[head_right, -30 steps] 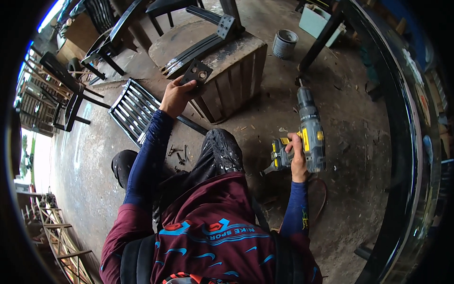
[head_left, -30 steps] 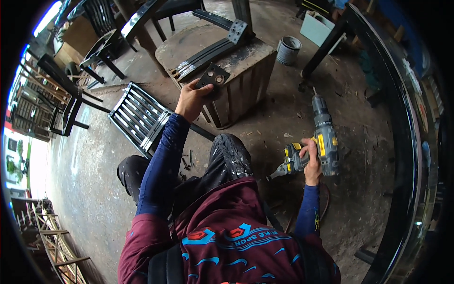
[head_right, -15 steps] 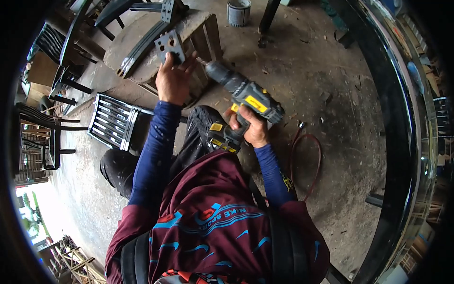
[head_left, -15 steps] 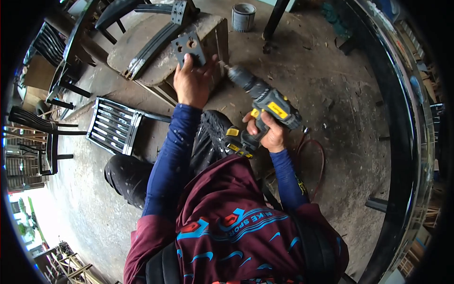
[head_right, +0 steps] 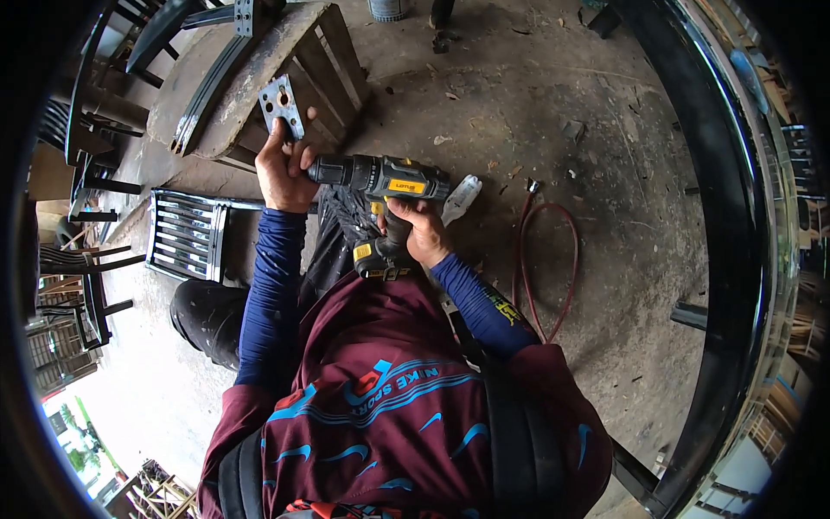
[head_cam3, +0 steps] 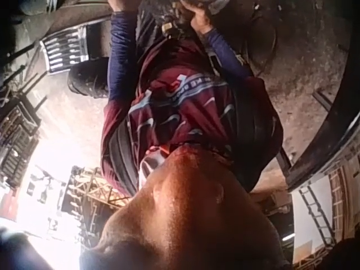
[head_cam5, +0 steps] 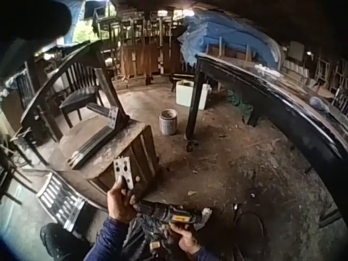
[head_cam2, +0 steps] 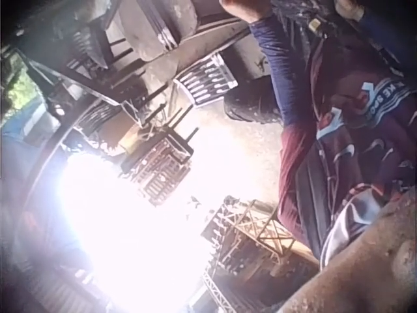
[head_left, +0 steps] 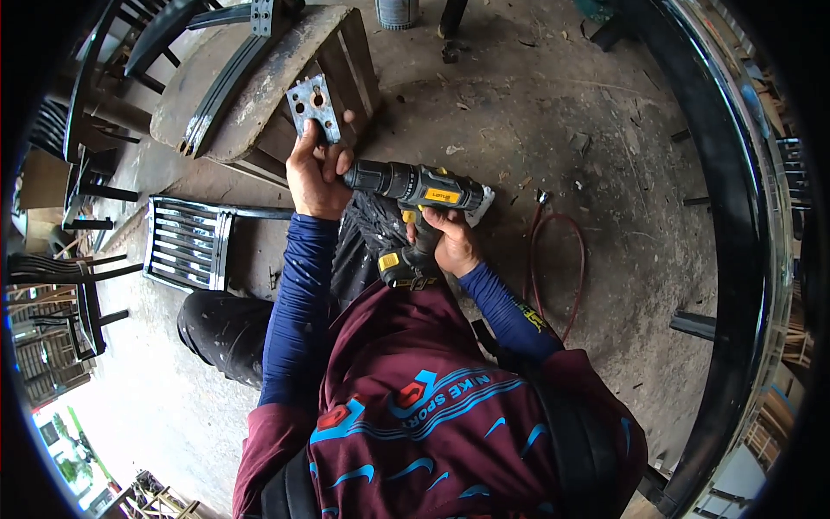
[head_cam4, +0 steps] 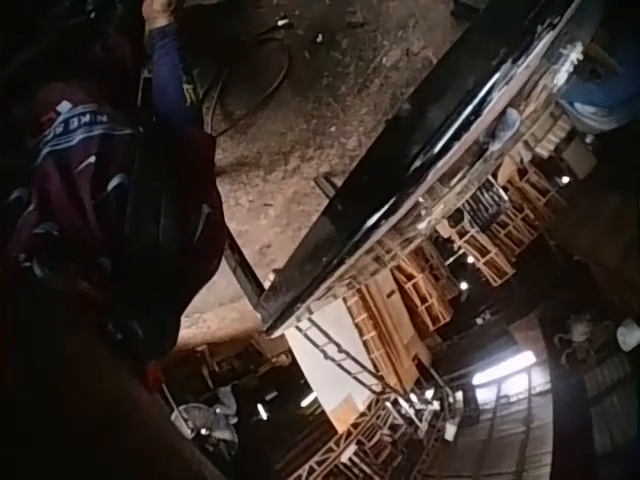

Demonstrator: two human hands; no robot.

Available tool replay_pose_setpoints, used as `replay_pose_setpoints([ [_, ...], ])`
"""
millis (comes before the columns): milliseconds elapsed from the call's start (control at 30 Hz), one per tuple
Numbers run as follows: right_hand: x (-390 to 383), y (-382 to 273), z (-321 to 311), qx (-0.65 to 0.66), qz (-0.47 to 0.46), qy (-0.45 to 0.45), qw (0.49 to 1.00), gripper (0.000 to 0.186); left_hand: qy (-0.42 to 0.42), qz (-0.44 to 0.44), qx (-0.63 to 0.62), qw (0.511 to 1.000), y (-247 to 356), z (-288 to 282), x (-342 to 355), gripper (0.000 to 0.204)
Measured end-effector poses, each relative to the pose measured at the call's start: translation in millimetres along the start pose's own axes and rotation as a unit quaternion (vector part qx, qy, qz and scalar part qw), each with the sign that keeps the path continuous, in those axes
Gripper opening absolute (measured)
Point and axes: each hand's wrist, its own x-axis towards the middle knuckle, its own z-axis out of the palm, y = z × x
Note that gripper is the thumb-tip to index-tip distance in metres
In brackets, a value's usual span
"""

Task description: The recorder is repairing wooden chairs by applying glue to wooden brackets and securing them with a power drill.

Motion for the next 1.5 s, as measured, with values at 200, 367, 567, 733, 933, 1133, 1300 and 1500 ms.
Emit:
replay_pose_setpoints([
  [200,0,-4,3,-0.041,0.019,-0.055,0.997,0.020,-0.001,-0.021,-0.074,0.997,8,-19,2,0.032],
  [367,1,-1,3,-0.033,0.043,-0.031,0.998,0.025,0.010,-0.010,-0.022,1.000,11,-17,-2,0.032],
  [567,0,-2,6,-0.022,0.036,-0.044,0.998,0.022,-0.010,-0.005,-0.022,1.000,10,-7,-8,0.030],
  [733,-1,2,18,-0.071,0.006,0.018,0.997,0.020,0.001,0.006,-0.006,1.000,11,-8,-8,0.030],
  [933,-4,-3,22,-0.152,-0.027,-0.007,0.988,0.026,0.028,0.015,-0.023,0.999,18,-8,-15,0.027],
  [1133,0,-1,5,-0.104,0.054,-0.076,0.990,0.026,0.035,0.018,0.067,0.997,16,7,-18,0.030],
  [1300,-7,-4,6,-0.069,0.082,-0.145,0.984,0.033,-0.004,-0.003,0.028,1.000,21,-4,-21,0.026],
  [1500,3,-15,12,-0.161,0.100,-0.254,0.948,0.043,0.000,-0.023,0.026,0.999,27,-10,-22,0.028],
])
